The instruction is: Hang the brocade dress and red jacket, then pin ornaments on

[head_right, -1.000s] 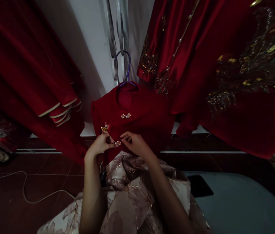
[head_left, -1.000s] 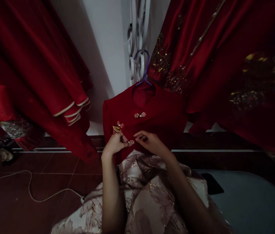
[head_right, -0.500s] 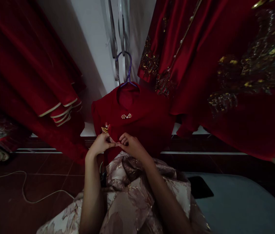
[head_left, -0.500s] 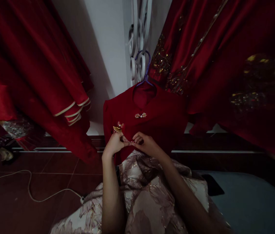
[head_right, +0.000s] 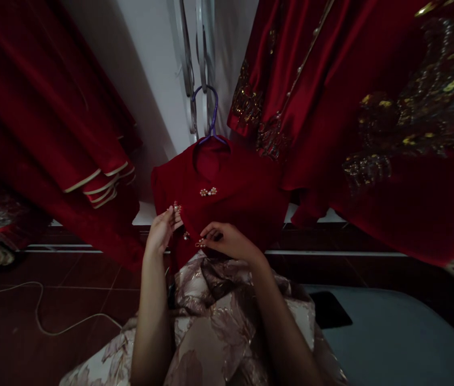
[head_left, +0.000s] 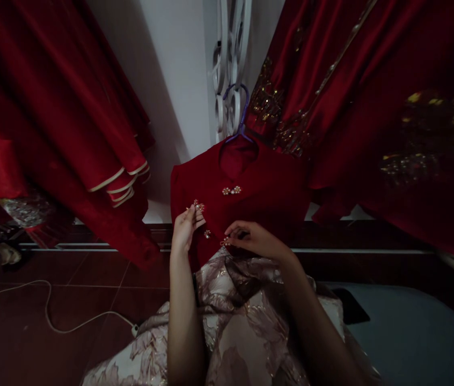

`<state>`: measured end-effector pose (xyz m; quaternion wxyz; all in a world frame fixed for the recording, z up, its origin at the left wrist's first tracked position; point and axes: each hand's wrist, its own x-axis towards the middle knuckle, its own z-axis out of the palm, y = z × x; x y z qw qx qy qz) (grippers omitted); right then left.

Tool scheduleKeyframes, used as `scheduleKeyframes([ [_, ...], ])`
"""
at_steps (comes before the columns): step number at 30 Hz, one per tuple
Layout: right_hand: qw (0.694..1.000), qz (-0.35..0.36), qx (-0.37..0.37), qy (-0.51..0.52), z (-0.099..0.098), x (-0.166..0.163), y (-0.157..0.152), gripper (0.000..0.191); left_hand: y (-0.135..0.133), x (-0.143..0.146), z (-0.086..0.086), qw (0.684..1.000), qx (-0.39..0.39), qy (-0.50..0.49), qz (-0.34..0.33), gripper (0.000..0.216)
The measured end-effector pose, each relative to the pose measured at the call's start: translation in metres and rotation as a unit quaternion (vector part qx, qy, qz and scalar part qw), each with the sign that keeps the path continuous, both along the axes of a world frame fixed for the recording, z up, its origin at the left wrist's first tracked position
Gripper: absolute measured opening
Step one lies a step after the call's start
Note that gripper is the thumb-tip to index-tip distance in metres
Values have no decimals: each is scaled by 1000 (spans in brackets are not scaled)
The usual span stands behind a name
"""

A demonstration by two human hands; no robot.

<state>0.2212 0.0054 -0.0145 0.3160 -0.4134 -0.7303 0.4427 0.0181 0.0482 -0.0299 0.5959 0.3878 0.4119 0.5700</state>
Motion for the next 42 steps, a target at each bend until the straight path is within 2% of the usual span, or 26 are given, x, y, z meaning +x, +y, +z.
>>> scheduleKeyframes([
  [6,1000,5,2,-4,-1,-2,0,19,3,3,-6,996,-27,-82,12,31],
  [10,1000,18,0,-10,-2,-4,1,22,3,9,-7,996,-25,-78,38,29],
  [14,999,28,-6,-20,-1,-3,1,25,1,11,-6,997,-16,-31,67,29],
  [16,999,39,-15,-23,0,0,0,27,-2,9,-3,998,-28,23,42,33],
  [18,997,65,-37,-26,2,5,-2,29,-5,6,5,991,-38,125,14,38],
  [20,992,97,-67,-33,7,12,-4,31,-5,7,16,961,-10,273,42,42],
  [23,987,121,-95,-55,16,21,-10,31,-2,19,38,876,118,447,137,33],
  [24,986,121,-99,-62,19,23,-11,31,0,25,46,850,179,476,136,28],
  [26,985,121,-102,-66,24,27,-14,32,3,39,62,796,299,519,87,24],
  [28,985,120,-104,-64,28,29,-16,32,6,50,75,727,373,575,41,27],
  [30,985,117,-107,-63,30,30,-17,32,10,56,84,663,390,639,30,29],
  [33,986,110,-106,-70,31,32,-18,34,14,58,93,594,393,702,27,28],
  [37,985,111,-105,-79,30,35,-18,33,16,55,97,548,403,733,16,27],
  [42,982,133,-108,-83,25,39,-14,33,17,55,96,541,407,736,0,26],
])
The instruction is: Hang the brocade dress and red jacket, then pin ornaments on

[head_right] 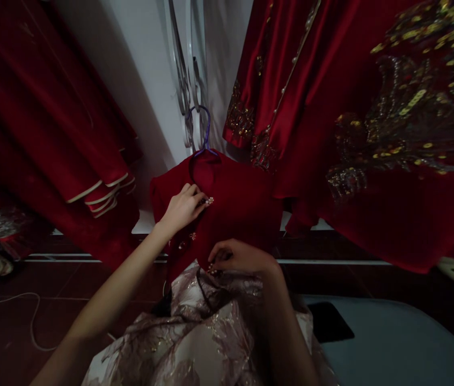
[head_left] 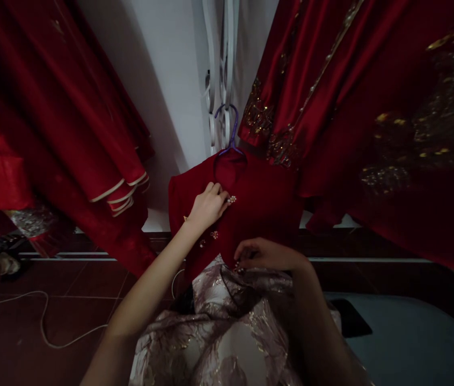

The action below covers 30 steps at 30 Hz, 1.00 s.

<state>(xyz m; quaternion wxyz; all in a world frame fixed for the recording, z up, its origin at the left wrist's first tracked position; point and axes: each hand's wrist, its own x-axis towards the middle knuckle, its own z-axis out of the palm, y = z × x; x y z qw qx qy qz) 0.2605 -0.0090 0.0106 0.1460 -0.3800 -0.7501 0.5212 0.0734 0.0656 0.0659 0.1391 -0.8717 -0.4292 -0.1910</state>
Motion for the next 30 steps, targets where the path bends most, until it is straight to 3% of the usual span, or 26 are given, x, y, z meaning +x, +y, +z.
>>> scheduleKeyframes([
  [11,998,-54,39,24,0,-1,2,36,4,-3,18,996,-58,-39,-54,17],
  [22,996,-70,51,32,1,-6,0,35,7,-2,19,993,-22,-22,-114,8],
  [26,977,-160,104,100,11,-8,4,33,9,-5,18,989,14,0,-150,13],
  [28,945,-242,150,159,21,-12,12,32,8,-6,15,989,35,9,-143,17],
  [30,905,-314,192,212,32,-21,25,33,5,-5,10,994,57,-4,-89,22],
])
